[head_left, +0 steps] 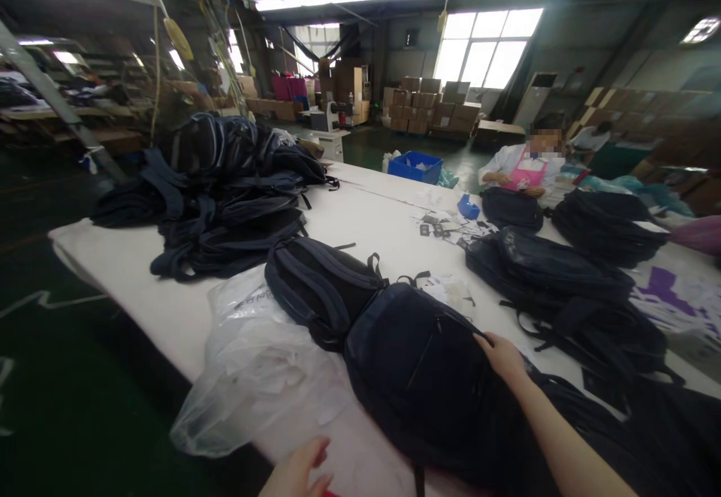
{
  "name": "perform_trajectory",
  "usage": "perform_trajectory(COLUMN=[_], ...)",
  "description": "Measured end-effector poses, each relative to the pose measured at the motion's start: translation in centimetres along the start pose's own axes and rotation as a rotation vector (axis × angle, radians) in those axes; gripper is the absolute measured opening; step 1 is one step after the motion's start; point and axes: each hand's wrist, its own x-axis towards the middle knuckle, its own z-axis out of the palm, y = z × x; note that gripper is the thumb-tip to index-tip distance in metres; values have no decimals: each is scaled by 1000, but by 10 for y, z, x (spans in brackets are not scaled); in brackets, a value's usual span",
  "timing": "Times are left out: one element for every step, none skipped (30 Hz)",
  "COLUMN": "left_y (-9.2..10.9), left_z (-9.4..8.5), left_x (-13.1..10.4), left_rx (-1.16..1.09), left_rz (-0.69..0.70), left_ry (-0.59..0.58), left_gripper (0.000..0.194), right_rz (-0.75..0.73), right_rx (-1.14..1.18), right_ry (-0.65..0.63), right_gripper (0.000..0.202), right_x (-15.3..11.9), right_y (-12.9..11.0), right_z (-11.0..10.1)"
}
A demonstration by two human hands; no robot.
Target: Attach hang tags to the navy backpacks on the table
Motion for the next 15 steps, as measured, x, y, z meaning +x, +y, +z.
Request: perform_trajectory(left_y=[16, 33, 53, 75, 98, 122, 145, 168, 187, 204, 218, 227, 232, 234, 233], left_z=[-11, -24, -38, -53, -67, -80, -91, -99, -105, -109, -112, -113, -113, -113, -113], left_x=[5, 11, 17, 23, 29, 34, 38, 42, 46, 49, 51, 54, 56, 58, 60], left_rx=[15, 36, 71, 114, 156, 195, 235, 271, 297, 321, 339, 355, 369, 373, 363], left_rz=[48, 110, 183, 274, 364, 448, 527, 593, 648, 693, 727, 745, 750, 748, 740], left_ry=[53, 125, 215, 289, 366, 439, 492, 539, 576, 578, 556, 512, 451, 381, 308], left_gripper=[44, 45, 46, 49, 52, 55, 59, 64, 71, 79, 82, 79, 70, 56, 42], right_rz=[-53, -118, -195, -271, -343, -412, -483, -546, -602, -651, -692, -726, -756, -782, -804], right_rx=[41, 90, 148, 194, 221, 233, 232, 221, 207, 192, 180, 172, 167, 160, 151], right_ry=[39, 87, 145, 202, 250, 285, 294, 285, 266, 239, 214, 196, 181, 169, 160], right_gripper=[50, 50, 49, 47, 45, 42, 40, 37, 35, 34, 34, 34, 35, 35, 36], right_x=[-8, -17, -28, -39, -52, -65, -77, -89, -101, -110, -118, -125, -129, -132, -133], right_y=[-5, -11, -20, -29, -41, -52, -65, -77, -89, -99, -108, -116, -121, -126, -129], right_z=[-15, -32, -50, -67, -84, -100, -114, -126, -135, -142, -147, -150, -151, -151, -149])
